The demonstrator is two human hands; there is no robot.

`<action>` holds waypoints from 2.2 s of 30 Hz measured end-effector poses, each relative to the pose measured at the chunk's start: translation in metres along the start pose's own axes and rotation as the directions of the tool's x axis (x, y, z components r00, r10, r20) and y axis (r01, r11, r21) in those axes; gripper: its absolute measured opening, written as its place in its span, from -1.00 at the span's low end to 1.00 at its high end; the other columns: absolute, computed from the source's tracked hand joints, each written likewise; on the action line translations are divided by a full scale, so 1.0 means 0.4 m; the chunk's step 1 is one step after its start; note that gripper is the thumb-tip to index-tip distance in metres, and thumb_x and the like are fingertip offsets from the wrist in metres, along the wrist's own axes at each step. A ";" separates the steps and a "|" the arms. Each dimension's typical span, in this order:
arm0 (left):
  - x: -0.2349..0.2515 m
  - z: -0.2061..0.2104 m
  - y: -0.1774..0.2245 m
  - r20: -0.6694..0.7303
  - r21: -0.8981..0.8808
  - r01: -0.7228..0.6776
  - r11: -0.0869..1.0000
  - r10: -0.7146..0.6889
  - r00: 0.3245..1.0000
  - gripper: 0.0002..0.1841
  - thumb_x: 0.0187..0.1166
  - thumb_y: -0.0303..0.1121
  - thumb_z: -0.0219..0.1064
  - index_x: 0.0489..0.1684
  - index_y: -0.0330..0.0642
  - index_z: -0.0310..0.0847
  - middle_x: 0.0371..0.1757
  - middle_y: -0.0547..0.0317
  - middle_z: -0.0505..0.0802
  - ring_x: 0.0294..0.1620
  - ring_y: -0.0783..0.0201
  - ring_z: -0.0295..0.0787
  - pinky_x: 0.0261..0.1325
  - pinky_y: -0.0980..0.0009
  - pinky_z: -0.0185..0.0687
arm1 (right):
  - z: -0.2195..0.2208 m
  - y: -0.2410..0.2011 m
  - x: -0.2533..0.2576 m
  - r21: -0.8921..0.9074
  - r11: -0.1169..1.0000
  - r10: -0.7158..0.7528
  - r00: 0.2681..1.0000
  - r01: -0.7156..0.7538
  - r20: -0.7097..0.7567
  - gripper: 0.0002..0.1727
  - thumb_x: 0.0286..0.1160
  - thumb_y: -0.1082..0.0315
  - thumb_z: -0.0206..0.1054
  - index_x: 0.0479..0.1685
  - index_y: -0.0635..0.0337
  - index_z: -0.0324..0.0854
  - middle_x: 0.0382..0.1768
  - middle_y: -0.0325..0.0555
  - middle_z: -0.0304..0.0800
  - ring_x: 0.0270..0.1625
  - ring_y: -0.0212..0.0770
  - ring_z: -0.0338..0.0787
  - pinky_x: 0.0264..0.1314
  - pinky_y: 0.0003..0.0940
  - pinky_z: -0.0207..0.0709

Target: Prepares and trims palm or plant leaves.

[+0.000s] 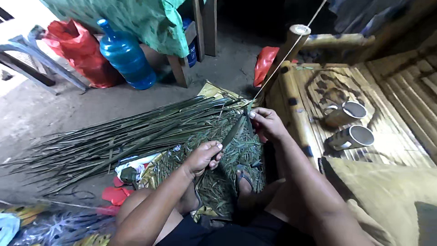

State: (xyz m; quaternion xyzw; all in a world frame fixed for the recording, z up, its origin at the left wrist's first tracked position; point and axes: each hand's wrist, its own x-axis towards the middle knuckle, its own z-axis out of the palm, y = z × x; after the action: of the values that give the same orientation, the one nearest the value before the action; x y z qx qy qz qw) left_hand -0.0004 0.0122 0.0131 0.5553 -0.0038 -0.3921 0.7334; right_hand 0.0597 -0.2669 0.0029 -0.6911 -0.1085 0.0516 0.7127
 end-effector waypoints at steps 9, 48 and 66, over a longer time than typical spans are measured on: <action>0.049 -0.014 -0.009 -0.115 0.026 0.029 0.999 -0.026 0.993 -0.79 0.87 -0.35 -0.04 -0.09 -0.16 0.50 -0.51 0.31 0.61 -0.70 0.52 0.42 -0.62 0.66 0.41 | 0.025 0.007 -0.023 0.046 0.977 0.205 0.978 -0.207 0.038 -0.76 0.72 0.23 0.20 -0.09 0.19 0.69 -0.48 -0.19 0.76 -0.57 -0.35 0.70 -0.49 -0.41 0.68; 0.056 -0.016 0.017 -0.103 0.238 -0.028 0.971 0.054 0.993 -0.81 0.84 -0.38 0.06 -0.05 -0.26 0.58 -0.51 0.26 0.70 -0.66 0.48 0.56 -0.58 0.62 0.53 | 0.015 0.046 -0.008 -0.007 0.998 0.060 0.992 -0.060 0.115 -0.74 0.69 0.25 0.25 -0.22 0.25 0.74 -0.56 -0.15 0.75 -0.64 -0.37 0.64 -0.56 -0.47 0.60; 0.045 -0.024 -0.016 -0.013 0.329 0.035 0.944 -0.033 0.999 -0.71 0.88 -0.36 -0.09 0.23 -0.26 0.53 -0.28 0.18 0.82 -0.46 0.36 0.78 -0.34 0.47 0.77 | -0.042 0.016 0.007 0.232 0.959 0.233 0.917 -0.162 -0.323 -0.73 0.84 0.25 0.11 0.30 0.08 0.59 -0.44 -0.25 0.71 -0.61 -0.44 0.61 -0.57 -0.56 0.58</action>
State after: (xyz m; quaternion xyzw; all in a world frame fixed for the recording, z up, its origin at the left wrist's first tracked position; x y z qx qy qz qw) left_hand 0.0129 0.0091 -0.0037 0.6712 -0.0569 -0.3964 0.6237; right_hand 0.0668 -0.2825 -0.0035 -0.6212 0.0953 0.0114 0.7777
